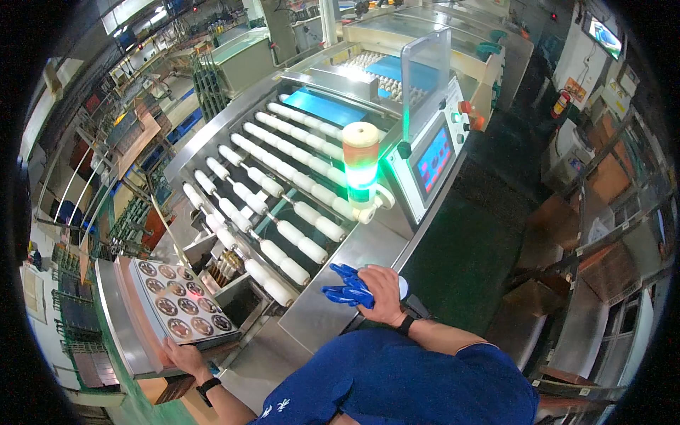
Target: The person sorts a stack of blue metal sheets and then loads them one by one into an automated processing machine on a factory floor.
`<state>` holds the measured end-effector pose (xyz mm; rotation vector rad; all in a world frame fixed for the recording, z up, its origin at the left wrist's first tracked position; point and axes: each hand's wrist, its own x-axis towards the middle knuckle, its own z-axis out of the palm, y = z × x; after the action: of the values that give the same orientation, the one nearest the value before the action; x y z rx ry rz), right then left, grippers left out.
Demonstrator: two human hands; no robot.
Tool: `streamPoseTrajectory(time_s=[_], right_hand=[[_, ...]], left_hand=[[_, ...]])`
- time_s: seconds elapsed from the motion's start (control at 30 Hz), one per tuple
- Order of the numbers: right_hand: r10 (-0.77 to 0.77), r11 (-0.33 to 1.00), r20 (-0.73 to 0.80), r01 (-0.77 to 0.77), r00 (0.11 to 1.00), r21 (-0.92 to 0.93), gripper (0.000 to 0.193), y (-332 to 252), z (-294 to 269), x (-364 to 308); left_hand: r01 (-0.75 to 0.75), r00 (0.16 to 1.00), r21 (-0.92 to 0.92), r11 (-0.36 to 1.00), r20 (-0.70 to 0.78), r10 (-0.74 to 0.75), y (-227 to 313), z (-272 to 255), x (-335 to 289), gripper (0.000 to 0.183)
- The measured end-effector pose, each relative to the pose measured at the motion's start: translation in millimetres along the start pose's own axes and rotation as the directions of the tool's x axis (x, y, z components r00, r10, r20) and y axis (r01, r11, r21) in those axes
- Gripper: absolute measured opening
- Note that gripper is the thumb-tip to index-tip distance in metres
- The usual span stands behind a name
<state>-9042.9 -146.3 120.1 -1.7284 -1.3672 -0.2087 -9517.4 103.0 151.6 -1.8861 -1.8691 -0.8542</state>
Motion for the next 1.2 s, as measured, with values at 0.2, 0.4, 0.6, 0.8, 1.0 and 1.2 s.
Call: streamPoseTrajectory(time_s=[0.2,0.4,0.6,0.8,1.0,1.2], right_hand=[[0.023,0.999,0.024,-0.023,0.999,-0.023,0.065,0,-3,-2],[0.012,1.000,0.017,-0.012,1.000,-0.011,0.065,-2,-5,1],[0.005,1.000,0.017,-0.005,1.000,0.003,0.064,-2,-4,1],[0.022,1.000,0.017,-0.022,1.000,-0.009,0.065,-4,-6,-2],[0.032,0.999,0.062,-0.033,0.998,0.020,0.066,2,1,-9],[0.015,0.999,0.057,-0.012,0.998,-0.041,0.067,7,4,-9]], left_hand=[[0.025,0.998,-0.003,1.000,0.051,-0.025,3,-5,0,0.046],[-0.006,0.998,0.006,1.000,0.057,0.006,-5,-1,-1,0.043],[0.001,0.999,0.028,1.000,0.045,-0.002,-8,2,-1,0.044],[-0.002,0.999,0.035,0.999,0.035,0.001,-6,3,1,0.043],[-0.026,0.997,0.008,1.000,0.067,0.025,-4,-12,-2,0.046],[-0.054,0.996,-0.069,0.996,0.068,0.059,-39,26,-9,0.047]])
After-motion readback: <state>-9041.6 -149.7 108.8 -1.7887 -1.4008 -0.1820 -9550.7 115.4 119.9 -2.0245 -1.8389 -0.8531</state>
